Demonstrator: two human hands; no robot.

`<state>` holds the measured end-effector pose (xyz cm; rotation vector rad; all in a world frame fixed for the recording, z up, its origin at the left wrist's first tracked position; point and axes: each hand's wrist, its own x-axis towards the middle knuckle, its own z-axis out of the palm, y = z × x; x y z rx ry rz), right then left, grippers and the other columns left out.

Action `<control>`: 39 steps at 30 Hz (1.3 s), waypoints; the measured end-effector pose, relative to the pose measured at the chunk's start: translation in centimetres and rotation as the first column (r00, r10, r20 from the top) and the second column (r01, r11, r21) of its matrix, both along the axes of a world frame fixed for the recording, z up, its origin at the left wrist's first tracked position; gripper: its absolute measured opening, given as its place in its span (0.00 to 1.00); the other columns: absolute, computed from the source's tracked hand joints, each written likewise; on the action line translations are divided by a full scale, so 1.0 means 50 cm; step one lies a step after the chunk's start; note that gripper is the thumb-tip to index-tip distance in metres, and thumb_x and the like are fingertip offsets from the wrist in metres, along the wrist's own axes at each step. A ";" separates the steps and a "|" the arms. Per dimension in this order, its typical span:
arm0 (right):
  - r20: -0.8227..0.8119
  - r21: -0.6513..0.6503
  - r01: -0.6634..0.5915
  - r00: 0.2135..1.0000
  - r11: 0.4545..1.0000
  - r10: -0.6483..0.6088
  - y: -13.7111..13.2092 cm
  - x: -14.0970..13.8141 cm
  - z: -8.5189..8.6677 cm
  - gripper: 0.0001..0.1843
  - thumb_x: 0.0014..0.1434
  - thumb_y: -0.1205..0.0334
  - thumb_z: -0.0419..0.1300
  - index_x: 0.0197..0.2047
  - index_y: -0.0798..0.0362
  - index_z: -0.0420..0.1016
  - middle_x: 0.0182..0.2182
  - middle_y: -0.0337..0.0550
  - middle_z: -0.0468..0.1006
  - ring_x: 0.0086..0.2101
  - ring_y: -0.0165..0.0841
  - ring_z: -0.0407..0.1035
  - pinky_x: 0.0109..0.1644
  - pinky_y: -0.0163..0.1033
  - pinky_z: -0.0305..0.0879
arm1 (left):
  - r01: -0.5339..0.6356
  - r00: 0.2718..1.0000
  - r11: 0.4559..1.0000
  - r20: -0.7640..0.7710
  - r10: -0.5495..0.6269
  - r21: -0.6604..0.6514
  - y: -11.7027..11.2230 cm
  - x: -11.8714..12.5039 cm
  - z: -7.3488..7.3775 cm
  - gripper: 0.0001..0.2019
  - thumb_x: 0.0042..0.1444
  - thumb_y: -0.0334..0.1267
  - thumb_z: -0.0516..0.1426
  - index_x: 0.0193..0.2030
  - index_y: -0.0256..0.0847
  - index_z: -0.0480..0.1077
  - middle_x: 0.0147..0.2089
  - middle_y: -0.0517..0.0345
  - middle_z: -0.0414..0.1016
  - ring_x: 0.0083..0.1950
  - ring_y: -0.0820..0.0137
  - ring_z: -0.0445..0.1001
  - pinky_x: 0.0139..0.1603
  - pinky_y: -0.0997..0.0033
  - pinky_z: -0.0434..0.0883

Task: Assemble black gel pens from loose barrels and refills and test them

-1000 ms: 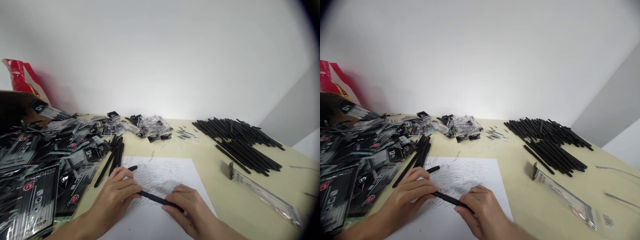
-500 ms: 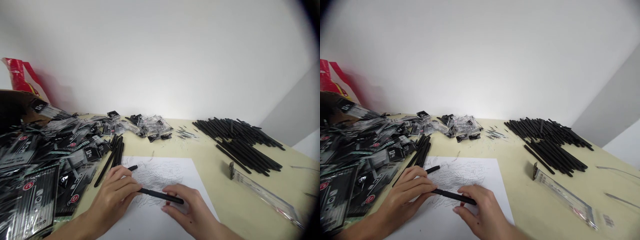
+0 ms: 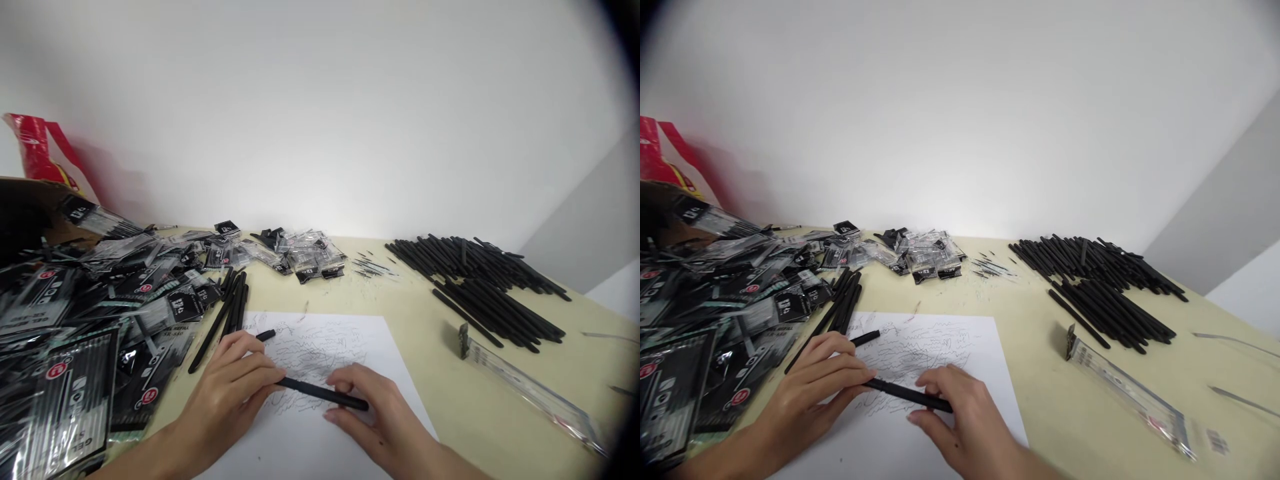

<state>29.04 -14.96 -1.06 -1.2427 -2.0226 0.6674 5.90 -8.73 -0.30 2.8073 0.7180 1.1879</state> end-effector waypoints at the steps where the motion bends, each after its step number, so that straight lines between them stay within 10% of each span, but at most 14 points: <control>1: 0.005 -0.003 0.000 1.000 1.000 0.000 0.000 0.000 0.000 0.06 0.59 0.62 0.55 0.40 0.53 0.67 0.31 0.41 0.71 0.32 0.31 0.65 0.36 0.34 0.61 | 0.003 1.000 1.000 0.002 -0.003 0.000 -0.001 0.000 0.000 0.09 0.52 0.24 0.57 0.38 0.41 0.70 0.29 0.60 0.75 0.35 0.68 0.66 0.43 0.63 0.63; 7: 0.093 -0.036 -0.042 0.995 0.998 0.046 0.000 -0.006 0.015 0.16 0.64 0.61 0.45 0.26 0.53 0.65 0.21 0.40 0.66 0.27 0.31 0.63 0.30 0.34 0.58 | 0.021 1.000 1.000 0.021 -0.021 0.010 -0.003 0.003 -0.001 0.09 0.53 0.24 0.56 0.38 0.41 0.70 0.29 0.60 0.74 0.35 0.69 0.66 0.42 0.63 0.63; 12: 0.022 -0.032 -0.010 1.000 0.999 0.011 -0.002 -0.002 0.005 0.07 0.59 0.60 0.55 0.40 0.53 0.66 0.30 0.40 0.70 0.31 0.31 0.65 0.34 0.33 0.61 | 0.030 0.997 0.999 0.068 -0.033 0.041 -0.001 0.006 0.003 0.08 0.53 0.24 0.56 0.37 0.39 0.71 0.28 0.60 0.75 0.34 0.70 0.66 0.42 0.64 0.63; 21: 0.054 -0.009 -0.019 0.998 1.000 0.019 -0.008 -0.007 0.015 0.13 0.63 0.62 0.46 0.28 0.54 0.66 0.22 0.39 0.68 0.25 0.29 0.63 0.29 0.32 0.58 | 0.042 0.997 0.998 0.058 -0.044 0.036 -0.008 0.000 0.000 0.10 0.51 0.22 0.57 0.38 0.39 0.71 0.29 0.60 0.74 0.35 0.69 0.66 0.42 0.63 0.63; 39: 0.042 0.039 -0.025 0.999 0.999 0.023 -0.005 -0.004 0.013 0.07 0.59 0.60 0.54 0.38 0.54 0.68 0.26 0.39 0.70 0.28 0.30 0.64 0.31 0.32 0.59 | 0.019 0.998 0.997 0.056 -0.024 0.076 -0.006 0.004 0.004 0.08 0.53 0.24 0.56 0.37 0.40 0.70 0.28 0.61 0.74 0.33 0.70 0.67 0.42 0.63 0.64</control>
